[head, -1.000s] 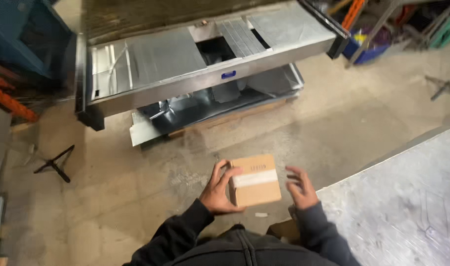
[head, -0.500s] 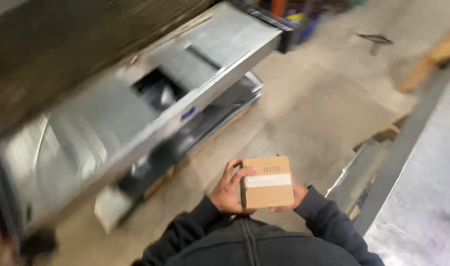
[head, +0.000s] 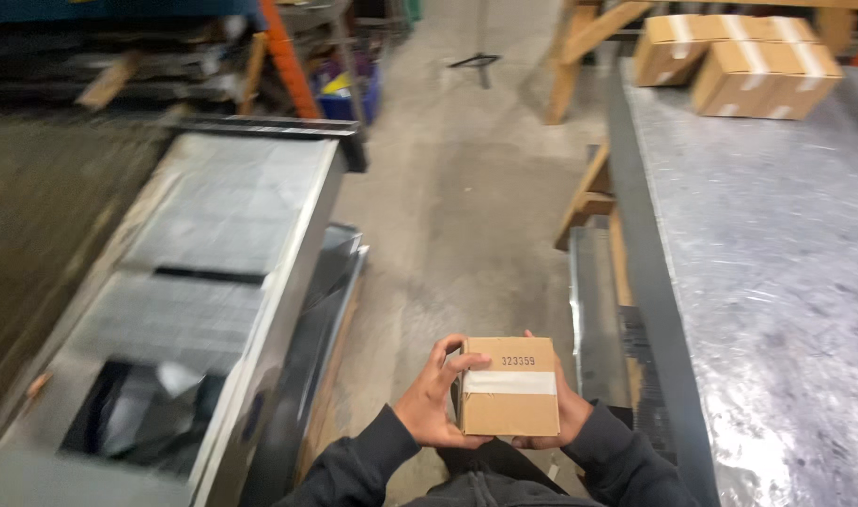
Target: The person folds a cardboard box by hand, applies masking tape to secure the bottom, and places metal cans inside. They seal the top of the box with more tape and stack the completed box on a metal table with others.
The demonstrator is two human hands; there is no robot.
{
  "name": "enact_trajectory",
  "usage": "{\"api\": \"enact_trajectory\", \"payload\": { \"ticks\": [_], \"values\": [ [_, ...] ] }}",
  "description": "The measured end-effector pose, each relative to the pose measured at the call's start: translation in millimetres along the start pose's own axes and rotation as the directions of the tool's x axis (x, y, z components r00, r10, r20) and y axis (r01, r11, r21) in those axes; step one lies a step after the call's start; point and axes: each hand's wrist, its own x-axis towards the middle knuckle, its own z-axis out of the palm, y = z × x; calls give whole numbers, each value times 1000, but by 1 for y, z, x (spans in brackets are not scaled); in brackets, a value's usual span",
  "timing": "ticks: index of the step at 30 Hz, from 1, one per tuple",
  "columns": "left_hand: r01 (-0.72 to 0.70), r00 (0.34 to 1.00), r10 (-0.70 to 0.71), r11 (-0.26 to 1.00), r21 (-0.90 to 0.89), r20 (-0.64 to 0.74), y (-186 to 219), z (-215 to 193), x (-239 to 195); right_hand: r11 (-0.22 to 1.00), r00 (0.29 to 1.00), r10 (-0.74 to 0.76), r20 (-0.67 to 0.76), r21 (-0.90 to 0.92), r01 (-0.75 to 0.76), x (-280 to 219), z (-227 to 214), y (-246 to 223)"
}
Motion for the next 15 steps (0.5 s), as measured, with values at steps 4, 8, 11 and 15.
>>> {"api": "enact_trajectory", "payload": {
  "ticks": [4,8,11,15],
  "values": [
    [-81,992,86,995,-60,96,-57,0,82,973,944,139,-299,219,-73,30,-46,-39],
    [-144,972,163,983,-118,167,-114,-1,177,916,833,269,-484,396,-66,52,-114,-79],
    [-164,961,188,977,-134,200,-150,-8,265,835,705,410,-578,550,-34,68,-189,-110],
    [-199,939,241,963,-182,247,-187,-4,371,338,628,-777,-47,-873,352,72,-263,-166]
  ]
}}
